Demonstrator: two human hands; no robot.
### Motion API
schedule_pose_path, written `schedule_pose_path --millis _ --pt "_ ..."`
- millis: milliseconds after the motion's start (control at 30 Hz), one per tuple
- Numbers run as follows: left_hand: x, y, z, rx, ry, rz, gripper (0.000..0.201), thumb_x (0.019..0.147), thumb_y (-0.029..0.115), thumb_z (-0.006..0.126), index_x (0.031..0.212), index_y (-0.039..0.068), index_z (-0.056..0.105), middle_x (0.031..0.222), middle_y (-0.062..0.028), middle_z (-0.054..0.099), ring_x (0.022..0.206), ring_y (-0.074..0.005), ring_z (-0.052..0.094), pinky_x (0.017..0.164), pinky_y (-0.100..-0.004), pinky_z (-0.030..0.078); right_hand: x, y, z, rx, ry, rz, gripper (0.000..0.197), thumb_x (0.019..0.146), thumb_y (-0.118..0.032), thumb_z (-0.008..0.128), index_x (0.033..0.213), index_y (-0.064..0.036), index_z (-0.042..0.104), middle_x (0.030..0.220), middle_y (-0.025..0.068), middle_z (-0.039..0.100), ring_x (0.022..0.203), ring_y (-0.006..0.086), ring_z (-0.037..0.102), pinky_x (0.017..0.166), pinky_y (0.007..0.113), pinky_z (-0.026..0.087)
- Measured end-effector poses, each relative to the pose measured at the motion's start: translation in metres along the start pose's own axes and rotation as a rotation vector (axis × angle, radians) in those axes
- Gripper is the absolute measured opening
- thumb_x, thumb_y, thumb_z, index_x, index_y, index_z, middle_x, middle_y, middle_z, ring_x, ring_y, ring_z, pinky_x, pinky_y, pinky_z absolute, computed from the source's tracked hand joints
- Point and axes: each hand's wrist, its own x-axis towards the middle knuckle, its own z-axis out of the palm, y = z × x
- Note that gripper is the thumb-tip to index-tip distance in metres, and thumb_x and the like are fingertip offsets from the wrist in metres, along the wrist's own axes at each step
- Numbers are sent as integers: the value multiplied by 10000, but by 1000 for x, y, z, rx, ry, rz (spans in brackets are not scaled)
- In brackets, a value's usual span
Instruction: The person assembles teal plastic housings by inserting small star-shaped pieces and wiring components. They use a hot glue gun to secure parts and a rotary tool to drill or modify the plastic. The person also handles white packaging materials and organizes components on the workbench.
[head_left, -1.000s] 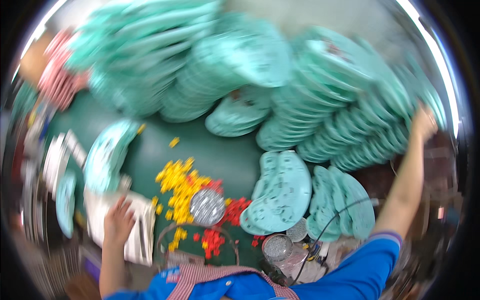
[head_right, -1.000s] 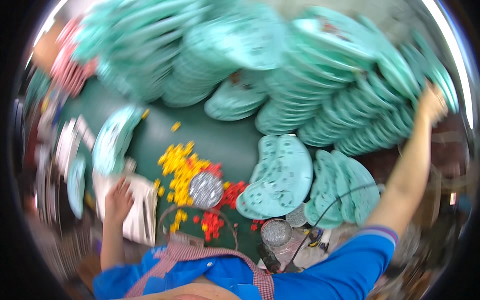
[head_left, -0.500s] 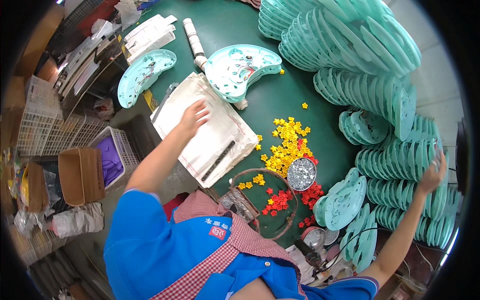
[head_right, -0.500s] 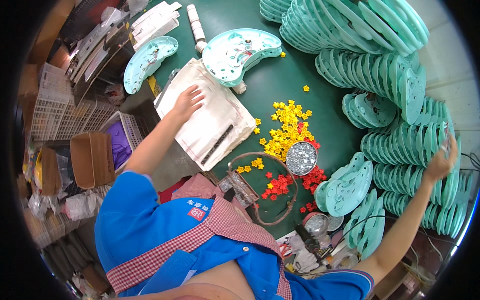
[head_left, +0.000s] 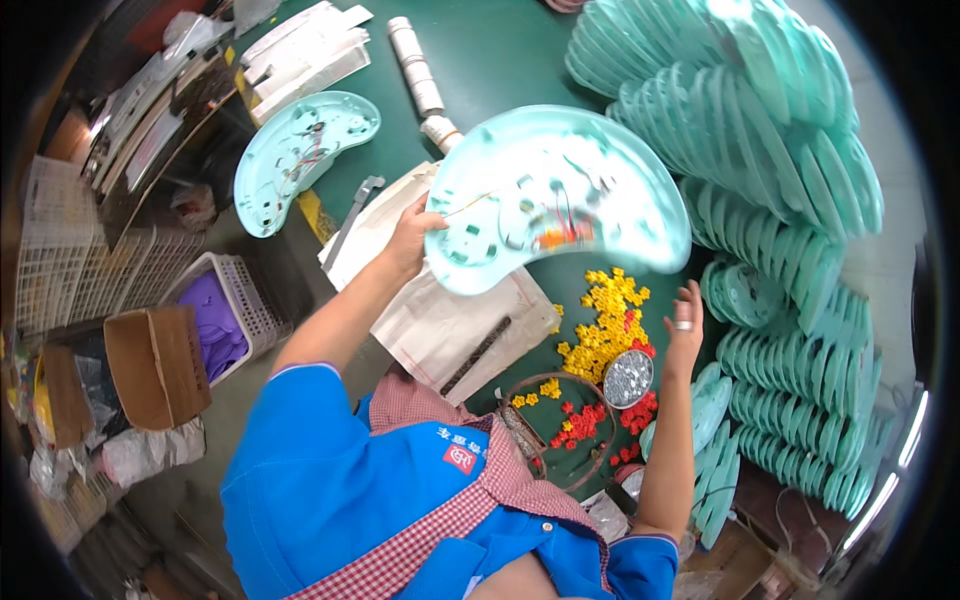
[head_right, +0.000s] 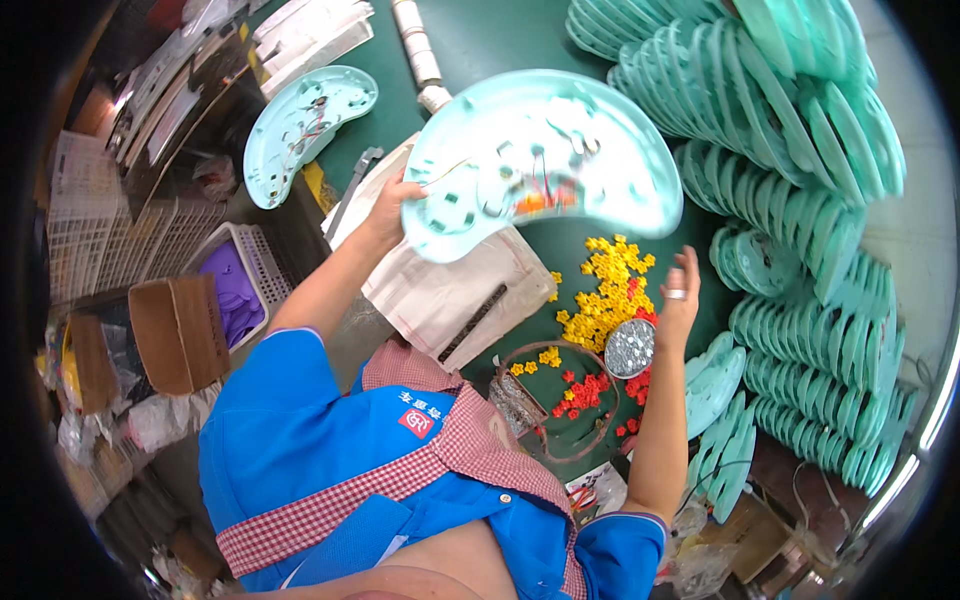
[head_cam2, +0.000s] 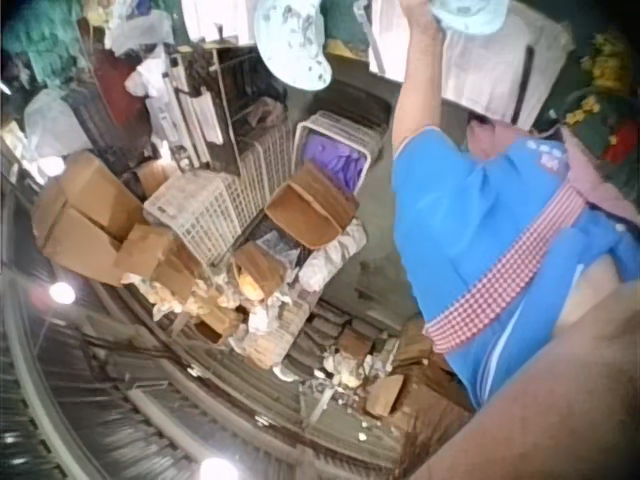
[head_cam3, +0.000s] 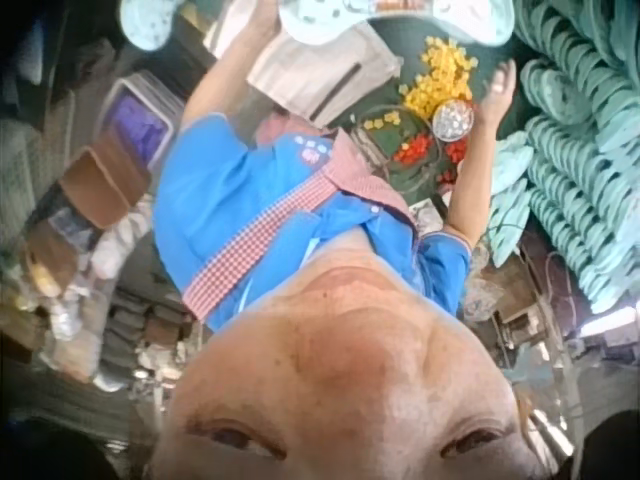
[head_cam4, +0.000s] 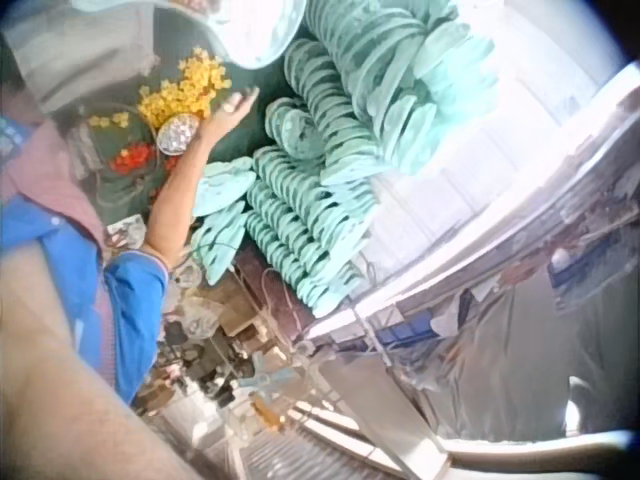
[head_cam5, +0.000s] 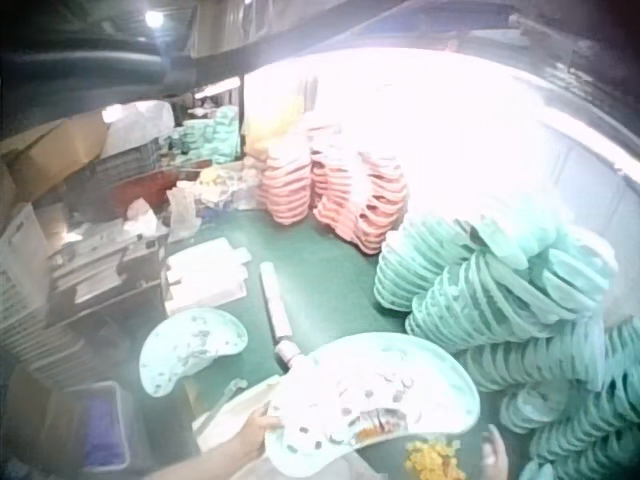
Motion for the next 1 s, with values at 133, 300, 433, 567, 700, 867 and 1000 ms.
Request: schedule_pose_path --millis 133,300,433,567,700,867,1000 --pt "-23 32 -19 17 -150 -166 627 675 27 467 1298 -41 430 1132 -148 587 956 -202 624 837 -306 523 0 51 20 871 -431 499 474 955 -339 453 1350 -78 425 1291 98 519 1128 255 544 907 419 489" --pt "-43 44 -28 188 -55 -111 669 697 22 466 1362 -10 405 1134 -107 584 964 -165 609 842 -284 508 -25 18 36 887 -405 669 631 932 -527 421 1341 -46 424 1281 122 531 1117 269 554 939 415 468" --pt "-38 54 -36 117 -94 -152 578 822 102 495 1382 12 380 1170 -91 566 1008 -146 585 884 -283 485 -41 10 25 826 -452 570 725 875 -540 509 1376 -32 380 1338 131 486 1180 299 506 993 430 417" --pt "-39 58 -50 -94 -151 -196 585 967 431 412 1396 37 363 1294 -117 512 1140 -189 541 951 -305 456 -51 -5 48 761 -604 516 676 803 -322 622 1370 -55 371 1300 103 489 1183 272 495 1028 388 376" --pt "-35 50 -64 33 -51 -273 657 968 529 333 1413 46 340 1361 -104 471 1230 -230 477 1053 -345 365 -85 43 101 335 -350 435 478 888 -146 573 1327 -49 411 1272 89 504 1104 204 516 972 351 402" --pt "9 65 -159 1610 925 492 479 814 364 641 1194 80 576 1307 -195 474 1179 -352 459 985 -461 335 -114 133 142 464 -240 594 384 974 -209 482 1297 -3 451 1221 87 549 1072 200 530 937 338 420" --pt "9 90 -325 941 1509 -90 822 715 432 740 1344 47 377 1315 -236 452 1223 -359 461 949 -451 407 -125 150 152 557 -261 665 456 959 -243 508 1336 -5 413 1264 94 527 1104 219 533 957 354 420"
